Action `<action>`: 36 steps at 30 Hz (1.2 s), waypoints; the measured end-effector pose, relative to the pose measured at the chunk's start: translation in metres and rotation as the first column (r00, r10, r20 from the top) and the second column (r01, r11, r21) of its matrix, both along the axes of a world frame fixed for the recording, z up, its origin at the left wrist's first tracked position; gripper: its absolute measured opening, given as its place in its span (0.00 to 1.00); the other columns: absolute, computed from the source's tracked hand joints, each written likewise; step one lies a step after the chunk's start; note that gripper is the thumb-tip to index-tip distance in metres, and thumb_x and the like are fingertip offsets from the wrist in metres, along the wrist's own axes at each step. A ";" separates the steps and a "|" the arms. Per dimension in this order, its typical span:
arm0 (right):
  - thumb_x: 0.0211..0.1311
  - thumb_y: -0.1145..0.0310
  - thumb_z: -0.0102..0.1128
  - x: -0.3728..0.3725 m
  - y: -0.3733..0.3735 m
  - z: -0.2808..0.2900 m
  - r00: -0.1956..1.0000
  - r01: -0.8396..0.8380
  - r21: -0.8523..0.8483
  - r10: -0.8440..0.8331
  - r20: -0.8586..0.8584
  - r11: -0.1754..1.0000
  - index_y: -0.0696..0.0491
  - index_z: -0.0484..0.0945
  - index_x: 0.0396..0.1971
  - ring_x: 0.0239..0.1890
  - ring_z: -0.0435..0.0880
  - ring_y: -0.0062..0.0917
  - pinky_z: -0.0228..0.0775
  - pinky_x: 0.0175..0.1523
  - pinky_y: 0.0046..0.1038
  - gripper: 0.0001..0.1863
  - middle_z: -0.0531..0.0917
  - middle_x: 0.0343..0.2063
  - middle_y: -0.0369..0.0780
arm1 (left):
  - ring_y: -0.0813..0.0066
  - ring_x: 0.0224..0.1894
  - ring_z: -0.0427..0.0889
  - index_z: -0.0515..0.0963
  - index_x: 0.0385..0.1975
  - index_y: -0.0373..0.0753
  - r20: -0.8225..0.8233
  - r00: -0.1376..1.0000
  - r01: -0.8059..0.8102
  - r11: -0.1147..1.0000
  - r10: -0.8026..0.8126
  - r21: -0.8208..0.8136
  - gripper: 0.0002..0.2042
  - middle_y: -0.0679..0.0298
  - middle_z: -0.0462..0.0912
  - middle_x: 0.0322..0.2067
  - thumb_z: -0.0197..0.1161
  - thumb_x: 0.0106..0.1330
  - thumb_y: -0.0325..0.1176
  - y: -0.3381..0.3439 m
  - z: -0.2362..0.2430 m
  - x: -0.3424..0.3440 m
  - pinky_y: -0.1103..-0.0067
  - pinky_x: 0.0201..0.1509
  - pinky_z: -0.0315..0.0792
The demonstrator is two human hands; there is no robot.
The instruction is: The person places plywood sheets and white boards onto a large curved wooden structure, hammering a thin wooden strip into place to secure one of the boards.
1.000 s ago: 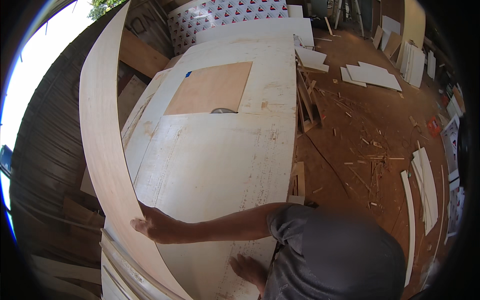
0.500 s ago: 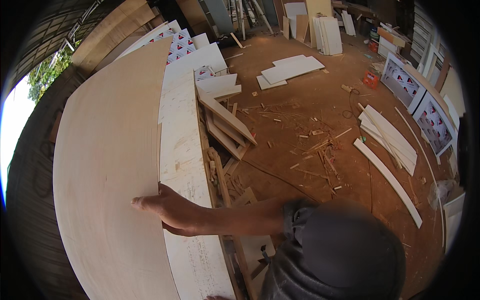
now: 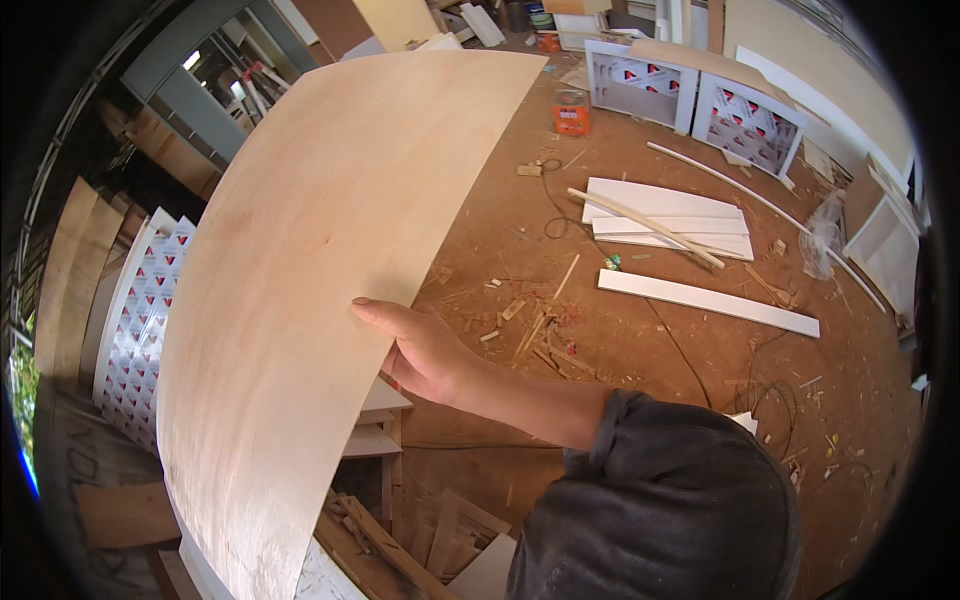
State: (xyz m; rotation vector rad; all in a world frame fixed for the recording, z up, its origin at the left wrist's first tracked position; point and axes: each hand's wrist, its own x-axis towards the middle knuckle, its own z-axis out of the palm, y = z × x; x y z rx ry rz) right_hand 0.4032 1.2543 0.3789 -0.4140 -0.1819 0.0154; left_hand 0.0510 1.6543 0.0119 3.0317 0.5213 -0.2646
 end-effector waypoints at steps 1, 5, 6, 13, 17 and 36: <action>0.67 0.66 0.51 0.014 -0.031 -0.011 0.998 0.060 0.007 -0.060 -0.018 0.998 0.57 0.58 0.60 0.57 0.74 0.31 0.72 0.58 0.40 0.25 0.70 0.56 0.44 | 0.55 0.53 0.71 0.77 0.45 0.35 -0.039 0.998 0.039 0.997 -0.042 -0.066 0.16 0.52 0.76 0.49 0.49 0.63 0.35 -0.021 -0.006 0.037 0.65 0.59 0.60; 0.66 0.69 0.51 0.050 -0.134 -0.051 0.948 0.290 0.016 -0.285 -0.146 0.957 0.58 0.60 0.59 0.56 0.75 0.33 0.73 0.57 0.43 0.23 0.70 0.55 0.46 | 0.58 0.49 0.72 0.77 0.45 0.36 -0.176 0.971 0.104 0.947 -0.163 -0.305 0.16 0.53 0.76 0.47 0.49 0.64 0.37 -0.094 -0.025 0.158 0.67 0.55 0.62; 0.66 0.70 0.51 0.055 -0.157 -0.060 0.921 0.355 -0.009 -0.351 -0.167 0.935 0.58 0.60 0.59 0.56 0.75 0.33 0.74 0.57 0.42 0.23 0.71 0.55 0.45 | 0.58 0.49 0.72 0.76 0.45 0.36 -0.202 0.962 0.103 0.931 -0.183 -0.350 0.16 0.54 0.76 0.47 0.49 0.64 0.37 -0.109 -0.029 0.184 0.67 0.54 0.62; 0.63 0.73 0.55 0.058 -0.298 -0.142 0.597 0.717 -0.138 -0.704 -0.386 0.684 0.57 0.62 0.58 0.55 0.77 0.31 0.75 0.57 0.35 0.24 0.74 0.52 0.43 | 0.63 0.43 0.74 0.75 0.45 0.37 -0.372 0.908 -0.065 0.813 -0.192 -0.578 0.15 0.55 0.76 0.44 0.50 0.66 0.39 -0.162 -0.056 0.332 0.70 0.46 0.66; 0.63 0.74 0.55 0.052 -0.368 -0.195 0.265 0.848 -0.342 -0.882 -0.388 0.406 0.56 0.61 0.58 0.52 0.79 0.30 0.78 0.53 0.33 0.24 0.75 0.51 0.41 | 0.65 0.40 0.75 0.74 0.45 0.38 -0.434 0.892 -0.210 0.730 -0.130 -0.651 0.15 0.56 0.75 0.42 0.50 0.68 0.41 -0.190 -0.072 0.442 0.72 0.42 0.69; 0.60 0.69 0.55 0.212 -0.559 -0.209 -0.315 0.829 -0.555 -0.879 -0.358 -0.071 0.56 0.65 0.58 0.48 0.80 0.33 0.77 0.49 0.38 0.25 0.76 0.48 0.42 | 0.60 0.59 0.71 0.61 0.65 0.36 -0.281 0.659 0.074 0.432 -0.698 -0.899 0.32 0.53 0.68 0.61 0.47 0.70 0.56 -0.737 0.000 1.074 0.66 0.59 0.67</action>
